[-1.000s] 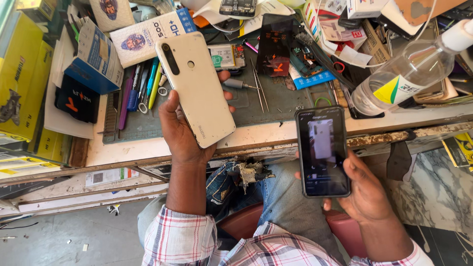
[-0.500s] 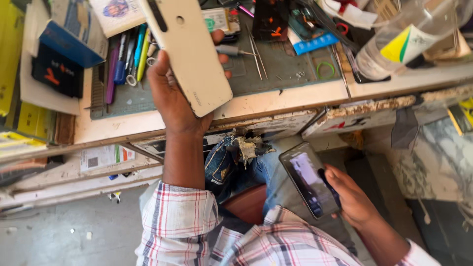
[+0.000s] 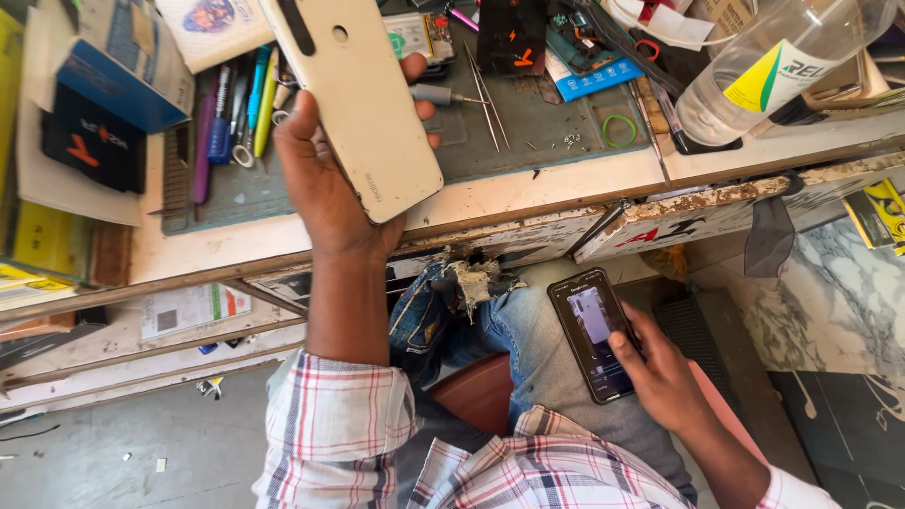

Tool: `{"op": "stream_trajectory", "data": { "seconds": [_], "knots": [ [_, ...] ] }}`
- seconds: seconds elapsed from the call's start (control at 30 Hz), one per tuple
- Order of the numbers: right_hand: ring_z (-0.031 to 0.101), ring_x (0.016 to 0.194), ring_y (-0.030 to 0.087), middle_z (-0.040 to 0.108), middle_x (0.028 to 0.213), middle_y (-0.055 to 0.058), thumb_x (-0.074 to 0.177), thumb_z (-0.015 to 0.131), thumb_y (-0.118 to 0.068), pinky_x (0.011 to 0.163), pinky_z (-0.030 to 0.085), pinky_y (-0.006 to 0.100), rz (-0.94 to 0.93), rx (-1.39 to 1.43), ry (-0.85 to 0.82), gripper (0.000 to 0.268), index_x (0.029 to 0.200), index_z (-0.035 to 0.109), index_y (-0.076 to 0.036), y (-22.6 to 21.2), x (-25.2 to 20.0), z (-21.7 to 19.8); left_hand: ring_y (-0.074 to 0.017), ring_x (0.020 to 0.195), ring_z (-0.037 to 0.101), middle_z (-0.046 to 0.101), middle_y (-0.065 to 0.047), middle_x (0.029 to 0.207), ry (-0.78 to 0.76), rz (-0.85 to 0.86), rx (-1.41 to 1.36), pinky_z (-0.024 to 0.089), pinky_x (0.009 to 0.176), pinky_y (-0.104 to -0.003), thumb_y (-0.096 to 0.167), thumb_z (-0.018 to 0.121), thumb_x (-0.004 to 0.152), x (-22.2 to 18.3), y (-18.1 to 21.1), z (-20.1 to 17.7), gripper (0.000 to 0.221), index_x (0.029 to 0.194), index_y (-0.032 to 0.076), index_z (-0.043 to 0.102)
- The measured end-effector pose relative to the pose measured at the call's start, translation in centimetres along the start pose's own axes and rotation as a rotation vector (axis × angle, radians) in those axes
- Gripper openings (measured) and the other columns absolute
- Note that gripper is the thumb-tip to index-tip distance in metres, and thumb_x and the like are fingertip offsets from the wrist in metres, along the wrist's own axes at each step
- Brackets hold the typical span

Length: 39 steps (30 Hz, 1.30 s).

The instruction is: The person disassembles a smartphone, removes the back cover and internal parts, then reattaches the back cover and tests the screen.

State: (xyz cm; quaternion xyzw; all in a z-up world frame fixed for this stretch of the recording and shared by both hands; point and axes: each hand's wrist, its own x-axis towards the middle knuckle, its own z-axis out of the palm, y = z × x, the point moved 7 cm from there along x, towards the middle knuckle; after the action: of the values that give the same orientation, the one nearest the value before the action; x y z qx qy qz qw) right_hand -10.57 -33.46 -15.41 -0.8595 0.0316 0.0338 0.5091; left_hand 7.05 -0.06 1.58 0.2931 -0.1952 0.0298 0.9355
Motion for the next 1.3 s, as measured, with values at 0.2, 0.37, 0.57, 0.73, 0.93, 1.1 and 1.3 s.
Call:
{"op": "stream_trajectory", "data": {
  "seconds": [0.2, 0.37, 0.57, 0.73, 0.93, 1.1, 1.3],
  "knots": [
    [0.063, 0.115, 0.031, 0.059, 0.124, 0.020, 0.075, 0.067, -0.065, 0.089, 0.055, 0.042, 0.106, -0.371, -0.062, 0.101, 0.157, 0.038, -0.013, -0.6, 0.1, 0.1, -0.0279, 0.100, 0.071, 0.065, -0.030, 0.133, 0.013, -0.010, 0.008, 0.063, 0.081, -0.040, 0.046, 0.034, 0.112, -0.1, 0.1, 0.3, 0.064, 0.149, -0.004, 0.048],
    [0.066, 0.115, 0.033, 0.064, 0.127, 0.020, 0.082, 0.066, -0.062, 0.090, 0.056, 0.043, 0.006, -0.385, -0.157, 0.085, 0.147, 0.051, -0.009, 0.0, 1.4, -0.9, -0.0283, 0.102, 0.071, 0.065, -0.029, 0.134, -0.015, -0.017, -0.003, 0.062, 0.083, -0.040, 0.048, 0.036, 0.114, -0.5, 0.0, 0.0, 0.064, 0.150, -0.004, 0.047],
    [0.078, 0.096, 0.024, 0.078, 0.112, 0.012, 0.094, 0.050, -0.057, 0.082, 0.062, 0.038, 0.187, -0.444, -0.203, 0.057, 0.134, 0.070, -0.021, 1.7, 4.5, -3.9, -0.0285, 0.101, 0.072, 0.065, -0.030, 0.134, -0.012, -0.007, 0.006, 0.063, 0.083, -0.040, 0.047, 0.036, 0.114, -0.4, 0.2, 0.2, 0.063, 0.150, -0.003, 0.048],
    [0.074, 0.083, 0.028, 0.066, 0.141, 0.010, 0.094, 0.065, -0.042, 0.056, 0.058, 0.042, -0.003, -0.505, -0.055, 0.049, 0.135, 0.073, -0.017, 0.5, 4.2, -4.9, -0.0291, 0.100, 0.071, 0.065, -0.031, 0.133, -0.002, 0.001, 0.055, 0.062, 0.081, -0.042, 0.049, 0.036, 0.113, -0.5, 0.1, -0.3, 0.064, 0.148, -0.003, 0.050],
    [0.045, 0.143, 0.033, 0.059, 0.145, 0.011, 0.092, 0.065, -0.022, 0.100, 0.050, 0.037, -0.493, -0.319, -0.181, 0.020, 0.106, 0.077, -0.016, -2.8, 1.4, -2.6, -0.0311, 0.101, 0.070, 0.065, -0.021, 0.120, 0.014, -0.004, 0.064, 0.060, 0.082, -0.044, 0.051, 0.038, 0.112, -1.0, -0.1, -1.3, 0.060, 0.137, -0.001, 0.056],
    [0.044, 0.144, 0.035, 0.057, 0.146, 0.012, 0.079, 0.064, -0.016, 0.118, 0.035, 0.050, -0.635, -0.388, -0.219, 0.019, 0.092, 0.078, -0.015, -3.6, 0.2, -2.4, -0.0324, 0.103, 0.068, 0.065, -0.018, 0.116, 0.012, -0.009, 0.048, 0.059, 0.083, -0.046, 0.051, 0.039, 0.111, -1.2, -0.1, -1.6, 0.059, 0.134, 0.000, 0.056],
    [0.038, 0.150, 0.038, 0.051, 0.154, 0.014, 0.088, 0.060, -0.021, 0.121, 0.030, 0.052, -0.601, -0.487, -0.173, 0.019, 0.095, 0.076, -0.014, -4.0, 0.9, -2.0, -0.0333, 0.105, 0.071, 0.065, -0.018, 0.119, 0.024, -0.007, 0.026, 0.061, 0.085, -0.047, 0.053, 0.040, 0.113, -1.3, -0.1, -1.4, 0.059, 0.136, 0.001, 0.056]
  ]
}}
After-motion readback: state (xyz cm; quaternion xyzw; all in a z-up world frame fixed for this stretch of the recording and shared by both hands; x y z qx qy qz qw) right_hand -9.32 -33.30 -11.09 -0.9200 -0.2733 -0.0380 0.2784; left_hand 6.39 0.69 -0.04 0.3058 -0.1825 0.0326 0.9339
